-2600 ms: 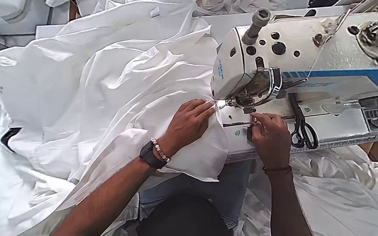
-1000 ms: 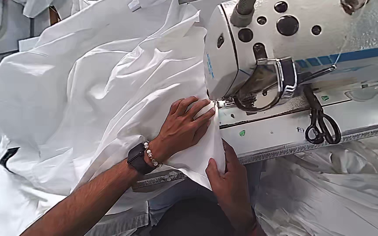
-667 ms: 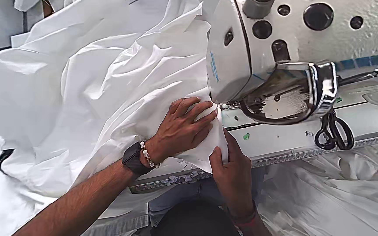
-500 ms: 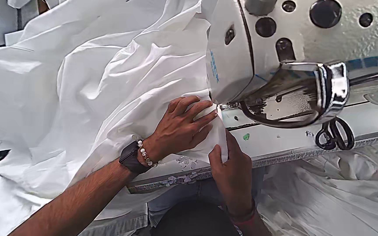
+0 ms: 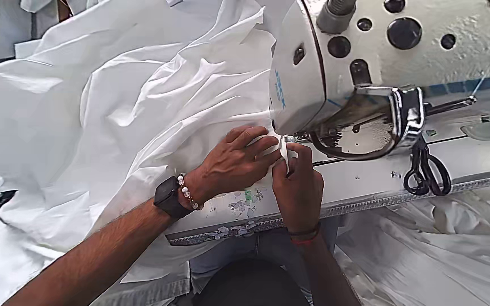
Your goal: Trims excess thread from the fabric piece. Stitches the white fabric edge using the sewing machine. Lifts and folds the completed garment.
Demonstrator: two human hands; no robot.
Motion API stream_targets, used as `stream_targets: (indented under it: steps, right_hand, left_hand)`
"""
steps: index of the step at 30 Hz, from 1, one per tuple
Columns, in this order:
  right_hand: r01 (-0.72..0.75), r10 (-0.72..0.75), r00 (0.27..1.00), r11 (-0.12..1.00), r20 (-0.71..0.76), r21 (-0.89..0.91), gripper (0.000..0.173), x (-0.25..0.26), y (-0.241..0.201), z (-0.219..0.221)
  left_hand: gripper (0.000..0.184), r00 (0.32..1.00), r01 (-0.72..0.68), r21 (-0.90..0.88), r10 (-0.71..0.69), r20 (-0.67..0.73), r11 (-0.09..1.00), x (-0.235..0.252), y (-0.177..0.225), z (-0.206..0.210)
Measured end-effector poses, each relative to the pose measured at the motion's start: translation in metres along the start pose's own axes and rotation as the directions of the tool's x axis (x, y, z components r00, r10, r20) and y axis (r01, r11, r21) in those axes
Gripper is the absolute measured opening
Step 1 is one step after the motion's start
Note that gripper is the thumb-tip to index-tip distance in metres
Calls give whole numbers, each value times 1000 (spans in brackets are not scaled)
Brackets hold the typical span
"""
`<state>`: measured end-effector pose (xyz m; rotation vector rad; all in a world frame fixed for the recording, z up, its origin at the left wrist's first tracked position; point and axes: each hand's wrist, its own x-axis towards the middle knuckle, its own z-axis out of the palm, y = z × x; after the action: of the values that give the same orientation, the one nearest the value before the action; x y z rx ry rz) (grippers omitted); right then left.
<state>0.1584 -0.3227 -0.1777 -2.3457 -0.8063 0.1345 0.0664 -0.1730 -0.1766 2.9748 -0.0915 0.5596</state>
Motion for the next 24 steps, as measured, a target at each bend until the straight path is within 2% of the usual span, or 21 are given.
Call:
stream_targets:
  steps: [3, 6, 7, 10, 14, 17, 20, 24]
  right_hand:
    - [-21, 17, 996, 999, 82, 46, 39, 8, 2, -4]
    - [-30, 14, 955, 998, 297, 47, 39, 28, 11, -24]
    - [-9, 17, 961, 999, 275, -33, 42, 33, 13, -31]
    - [-10, 18, 1000, 953, 24, -303, 43, 34, 19, -44]
    - [44, -52, 998, 980, -36, -196, 40, 5, 36, -28]
    - [52, -67, 990, 991, -126, -123, 23, -9, 41, -15]
    - [78, -94, 982, 992, -161, -98, 17, -11, 42, -12]
    - [196, -226, 957, 966, -184, -167, 14, -19, 47, -9]
  left_hand:
    - [34, 985, 165, -163, -154, 79, 973, -8, 17, 3]
    - [35, 991, 126, -228, -112, 74, 965, -17, -5, 6]
    - [36, 992, 98, -212, -80, 93, 972, -18, -13, 5]
    - [38, 993, -9, -166, 29, 118, 986, -13, -15, -1]
    - [27, 992, -82, -225, 101, 72, 971, 0, 6, 1]
    - [18, 998, -54, -159, 50, -25, 986, 20, 13, 0]
    - [21, 996, -67, -90, 61, -72, 994, 30, 10, 2]
    - [22, 991, -120, -66, 116, -61, 991, 28, 7, 6]
